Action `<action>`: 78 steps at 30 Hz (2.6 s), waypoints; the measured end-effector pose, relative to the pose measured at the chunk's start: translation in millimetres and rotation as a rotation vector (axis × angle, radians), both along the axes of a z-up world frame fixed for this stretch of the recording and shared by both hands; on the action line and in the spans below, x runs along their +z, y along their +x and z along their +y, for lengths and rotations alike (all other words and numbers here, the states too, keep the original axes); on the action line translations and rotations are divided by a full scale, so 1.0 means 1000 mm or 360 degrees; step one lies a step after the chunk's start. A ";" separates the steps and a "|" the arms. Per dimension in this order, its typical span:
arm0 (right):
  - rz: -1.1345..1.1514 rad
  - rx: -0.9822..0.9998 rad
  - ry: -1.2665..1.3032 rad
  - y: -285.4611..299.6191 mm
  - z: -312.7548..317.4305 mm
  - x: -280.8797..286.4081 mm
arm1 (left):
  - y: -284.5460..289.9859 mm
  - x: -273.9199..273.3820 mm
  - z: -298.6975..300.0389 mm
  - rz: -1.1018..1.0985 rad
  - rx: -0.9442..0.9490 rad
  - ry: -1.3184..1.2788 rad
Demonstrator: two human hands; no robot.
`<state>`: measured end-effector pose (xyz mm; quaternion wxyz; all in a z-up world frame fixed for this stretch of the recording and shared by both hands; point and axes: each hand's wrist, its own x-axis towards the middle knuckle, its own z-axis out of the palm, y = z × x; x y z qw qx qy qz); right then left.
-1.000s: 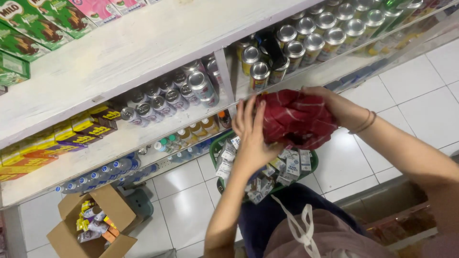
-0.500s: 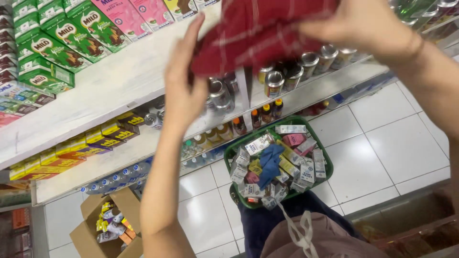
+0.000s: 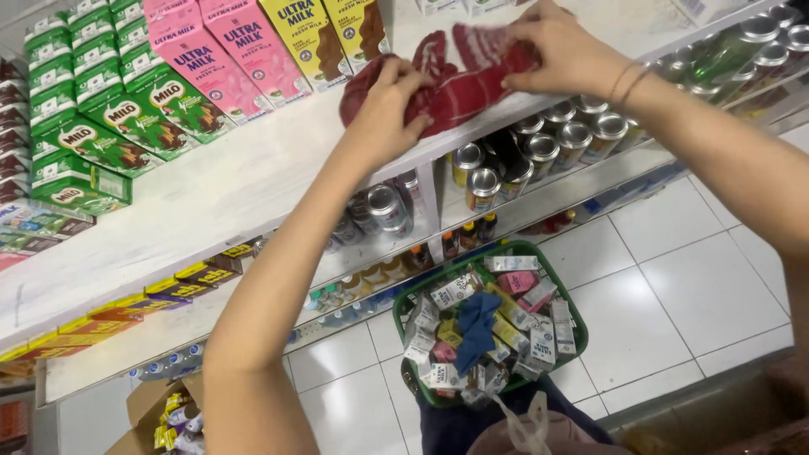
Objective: Cleaning store shelves and wiping down milk cartons in a grocery store.
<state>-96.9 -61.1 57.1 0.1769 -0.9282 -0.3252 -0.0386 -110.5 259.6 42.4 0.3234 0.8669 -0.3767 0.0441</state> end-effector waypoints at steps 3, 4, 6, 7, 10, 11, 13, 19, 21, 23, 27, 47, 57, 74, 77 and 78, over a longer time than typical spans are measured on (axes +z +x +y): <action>-0.0465 -0.0219 -0.0110 0.025 -0.002 -0.017 | 0.033 -0.015 -0.034 -0.0141 0.0059 -0.0210; -0.0493 -0.0216 -0.0175 0.025 -0.002 -0.017 | 0.039 -0.026 -0.041 -0.0289 0.0111 -0.0082; -0.0507 -0.0213 -0.0239 0.012 0.000 -0.005 | 0.032 -0.030 -0.049 -0.0423 0.0159 0.0049; -0.0332 -0.0058 -0.0143 -0.001 0.001 0.007 | 0.020 -0.022 -0.050 -0.0228 0.0177 0.0184; -0.0141 0.0170 -0.0068 -0.011 -0.008 0.023 | -0.003 0.000 -0.051 0.0151 0.0009 0.0193; -0.0112 0.0252 -0.0089 -0.010 -0.013 0.025 | -0.008 0.007 -0.050 0.0346 -0.0172 0.0071; -0.0174 0.0211 -0.0128 0.002 -0.027 0.011 | -0.006 0.013 -0.065 0.0197 -0.0114 0.0275; -0.0534 0.0008 -0.0186 0.047 -0.035 -0.014 | 0.061 -0.007 -0.120 -0.0050 0.0253 0.0470; -0.0616 0.0002 -0.0183 0.038 -0.036 -0.002 | 0.062 -0.007 -0.128 -0.0145 0.0255 0.0375; -0.0442 -0.0036 -0.0378 0.019 -0.037 0.017 | 0.042 0.009 -0.129 0.0165 0.0253 0.0270; -0.0020 -0.0261 -0.0807 -0.012 -0.049 0.054 | 0.041 -0.001 -0.146 -0.0162 -0.0107 0.0354; 0.0351 0.0093 -0.0994 -0.036 0.073 0.086 | -0.014 0.012 -0.028 -0.0330 0.0005 0.0389; -0.0492 0.0385 -0.0141 0.026 0.147 0.007 | 0.005 0.001 0.053 -0.0537 0.0523 0.0127; -0.0390 0.0485 0.0047 -0.016 0.315 -0.008 | -0.051 0.006 0.219 -0.0553 0.1012 0.0315; 0.0055 0.0713 -0.0057 -0.049 0.302 0.009 | -0.093 0.029 0.240 -0.0146 0.0536 0.0387; 0.0045 0.0725 -0.0059 -0.051 0.301 0.011 | -0.099 0.034 0.248 -0.0155 0.0550 0.0386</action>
